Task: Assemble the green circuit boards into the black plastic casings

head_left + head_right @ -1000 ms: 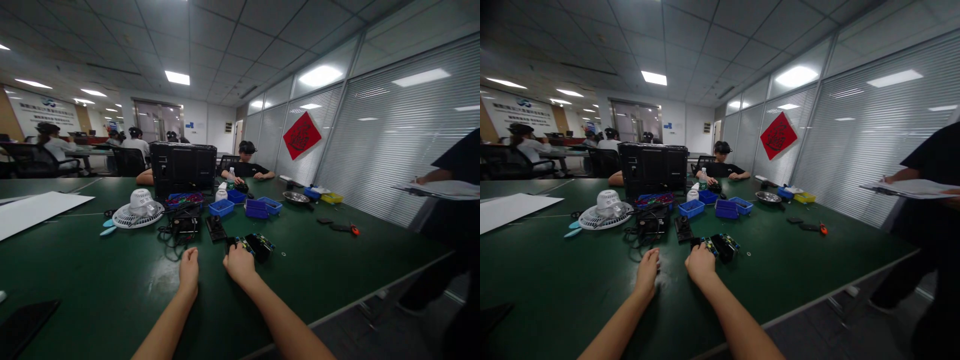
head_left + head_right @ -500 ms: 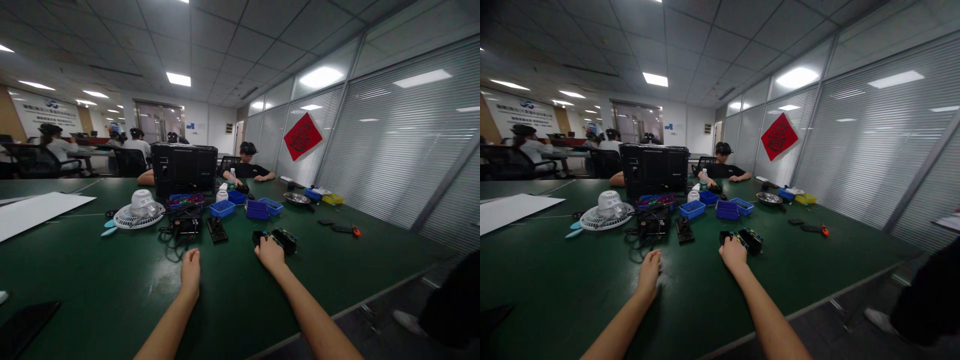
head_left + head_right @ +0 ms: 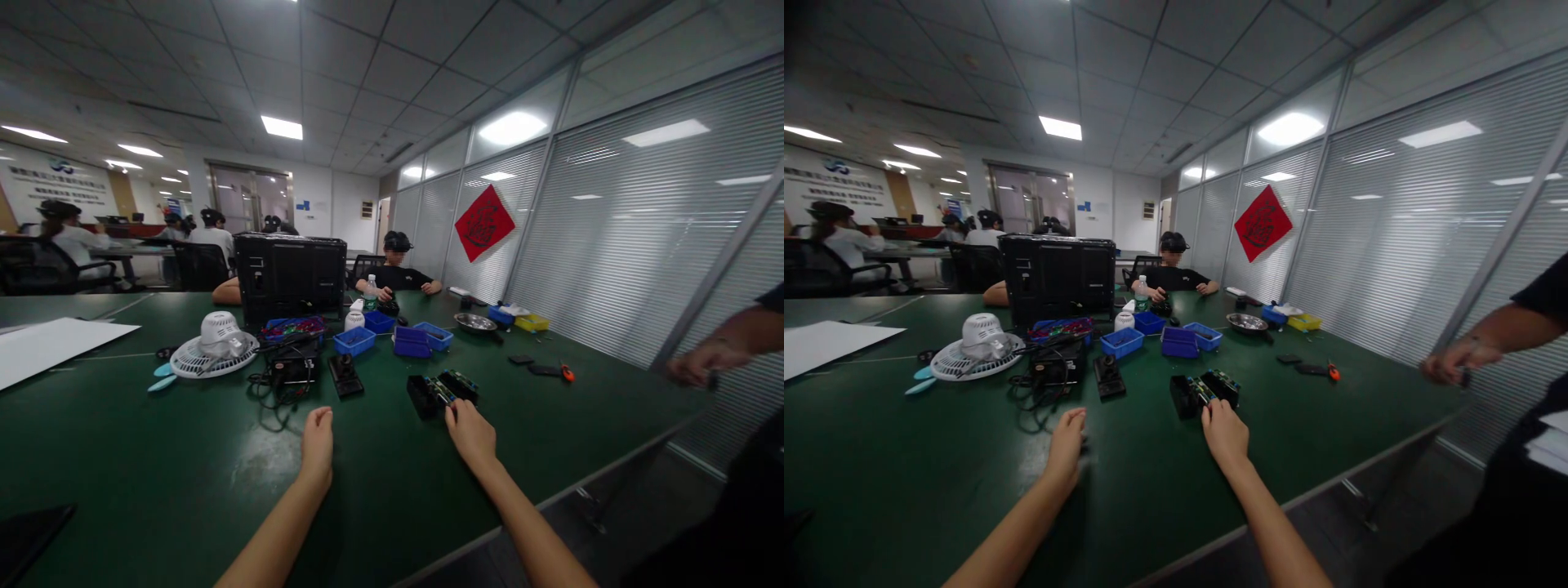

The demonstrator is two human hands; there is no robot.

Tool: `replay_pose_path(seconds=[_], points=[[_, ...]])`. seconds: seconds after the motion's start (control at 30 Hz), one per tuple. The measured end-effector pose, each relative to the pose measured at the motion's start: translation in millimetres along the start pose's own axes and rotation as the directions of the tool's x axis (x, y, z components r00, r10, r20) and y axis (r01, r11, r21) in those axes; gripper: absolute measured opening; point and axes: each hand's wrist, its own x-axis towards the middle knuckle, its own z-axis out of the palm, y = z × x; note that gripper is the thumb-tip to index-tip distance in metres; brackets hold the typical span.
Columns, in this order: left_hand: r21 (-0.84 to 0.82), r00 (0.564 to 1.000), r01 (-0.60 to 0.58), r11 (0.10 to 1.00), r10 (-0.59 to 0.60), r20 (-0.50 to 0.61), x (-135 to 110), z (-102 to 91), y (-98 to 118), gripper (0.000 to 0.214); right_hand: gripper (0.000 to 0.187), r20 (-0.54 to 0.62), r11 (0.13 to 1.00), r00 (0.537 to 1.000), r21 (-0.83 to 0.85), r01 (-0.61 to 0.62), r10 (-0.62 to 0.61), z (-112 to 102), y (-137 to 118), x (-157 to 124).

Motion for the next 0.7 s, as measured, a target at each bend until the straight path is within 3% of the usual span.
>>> replay_pose_path(seconds=[0.17,0.33,0.5,0.7], points=[[-0.057,0.987,0.051,0.997,-0.042,0.154,-13.3,43.4,1.0,0.018,0.025,0.042,0.995,0.998,0.085,0.042,-0.046,-2.1,-15.3,-0.3],[-0.067,0.971,0.022,0.997,-0.005,0.238,-25.5,77.1,-17.6,0.016,0.031,0.132,0.995,0.988,0.068,0.074,-0.082,5.6,-33.2,3.9],[-0.076,0.939,-0.074,0.994,0.095,0.329,-32.5,82.5,-33.6,0.013,0.026,0.157,0.998,0.986,0.047,0.045,-0.052,19.8,-33.2,8.4],[-0.195,0.92,0.099,0.976,-0.016,0.391,-28.1,79.8,-30.0,0.017,0.02,0.034,0.917,0.989,0.38,0.121,-0.145,22.0,-37.0,1.6]])
